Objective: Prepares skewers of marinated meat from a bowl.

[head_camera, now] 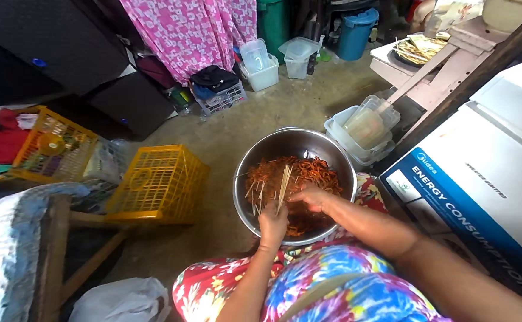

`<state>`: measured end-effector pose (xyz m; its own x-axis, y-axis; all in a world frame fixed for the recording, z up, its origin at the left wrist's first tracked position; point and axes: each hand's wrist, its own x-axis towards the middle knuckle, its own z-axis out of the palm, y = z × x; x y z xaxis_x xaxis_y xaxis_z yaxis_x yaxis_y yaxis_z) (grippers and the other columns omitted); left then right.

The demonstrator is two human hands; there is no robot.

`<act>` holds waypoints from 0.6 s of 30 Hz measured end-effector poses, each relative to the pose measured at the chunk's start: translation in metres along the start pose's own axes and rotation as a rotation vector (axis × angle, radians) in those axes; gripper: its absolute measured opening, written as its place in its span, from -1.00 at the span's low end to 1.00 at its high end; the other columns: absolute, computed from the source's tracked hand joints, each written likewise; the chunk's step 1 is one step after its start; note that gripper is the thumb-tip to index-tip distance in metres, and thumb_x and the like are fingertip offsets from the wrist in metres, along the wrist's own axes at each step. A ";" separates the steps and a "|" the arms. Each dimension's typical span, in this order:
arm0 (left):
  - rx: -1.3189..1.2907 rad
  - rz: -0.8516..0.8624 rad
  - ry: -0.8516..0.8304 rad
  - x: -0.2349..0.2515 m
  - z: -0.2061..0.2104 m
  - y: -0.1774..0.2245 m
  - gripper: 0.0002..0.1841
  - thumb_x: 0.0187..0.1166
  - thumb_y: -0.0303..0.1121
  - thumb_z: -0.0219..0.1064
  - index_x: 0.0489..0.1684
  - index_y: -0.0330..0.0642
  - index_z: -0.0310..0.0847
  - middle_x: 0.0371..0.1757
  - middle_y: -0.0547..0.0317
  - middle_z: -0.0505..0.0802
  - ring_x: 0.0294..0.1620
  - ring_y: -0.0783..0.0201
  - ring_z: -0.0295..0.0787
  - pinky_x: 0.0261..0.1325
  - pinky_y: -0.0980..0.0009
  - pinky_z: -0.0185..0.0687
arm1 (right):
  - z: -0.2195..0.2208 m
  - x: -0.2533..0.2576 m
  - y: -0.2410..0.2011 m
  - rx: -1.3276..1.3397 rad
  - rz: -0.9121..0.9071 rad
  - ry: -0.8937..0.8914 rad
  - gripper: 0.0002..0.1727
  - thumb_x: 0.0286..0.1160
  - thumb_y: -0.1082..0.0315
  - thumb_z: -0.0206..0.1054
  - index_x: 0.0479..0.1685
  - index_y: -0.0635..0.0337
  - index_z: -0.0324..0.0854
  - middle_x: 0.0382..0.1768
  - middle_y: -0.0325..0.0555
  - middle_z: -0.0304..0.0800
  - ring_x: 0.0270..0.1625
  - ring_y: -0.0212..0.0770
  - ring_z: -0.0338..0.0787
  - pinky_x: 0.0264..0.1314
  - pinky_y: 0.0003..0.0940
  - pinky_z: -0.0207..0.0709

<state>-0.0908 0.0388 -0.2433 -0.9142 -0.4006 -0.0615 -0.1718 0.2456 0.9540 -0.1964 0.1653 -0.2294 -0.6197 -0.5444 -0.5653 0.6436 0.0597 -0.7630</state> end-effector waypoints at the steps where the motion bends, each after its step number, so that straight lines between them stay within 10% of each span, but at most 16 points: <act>1: -0.002 -0.002 0.004 0.000 0.000 0.000 -0.89 0.57 -0.51 0.26 -0.12 -0.36 0.65 -0.65 0.31 0.71 -0.73 0.47 0.60 -0.59 0.50 0.62 | 0.000 0.000 0.000 0.004 0.004 0.000 -0.61 0.50 0.58 0.37 0.28 0.38 0.42 -0.11 0.06 0.79 -0.18 -0.11 0.87 -0.06 -0.17 0.82; 18: -0.027 -0.014 0.032 0.000 0.000 0.000 -0.90 0.59 -0.51 0.25 -0.11 -0.33 0.64 -0.67 0.32 0.68 -0.75 0.45 0.59 -0.61 0.48 0.62 | -0.021 0.007 -0.014 -0.042 -0.142 0.108 -0.70 0.74 0.36 0.23 0.25 0.41 0.52 -0.10 0.04 0.77 -0.20 -0.17 0.84 -0.10 -0.24 0.78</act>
<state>-0.0905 0.0388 -0.2429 -0.8995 -0.4319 -0.0664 -0.1745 0.2158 0.9607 -0.2192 0.1781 -0.2288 -0.7493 -0.4565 -0.4797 0.5281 0.0251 -0.8488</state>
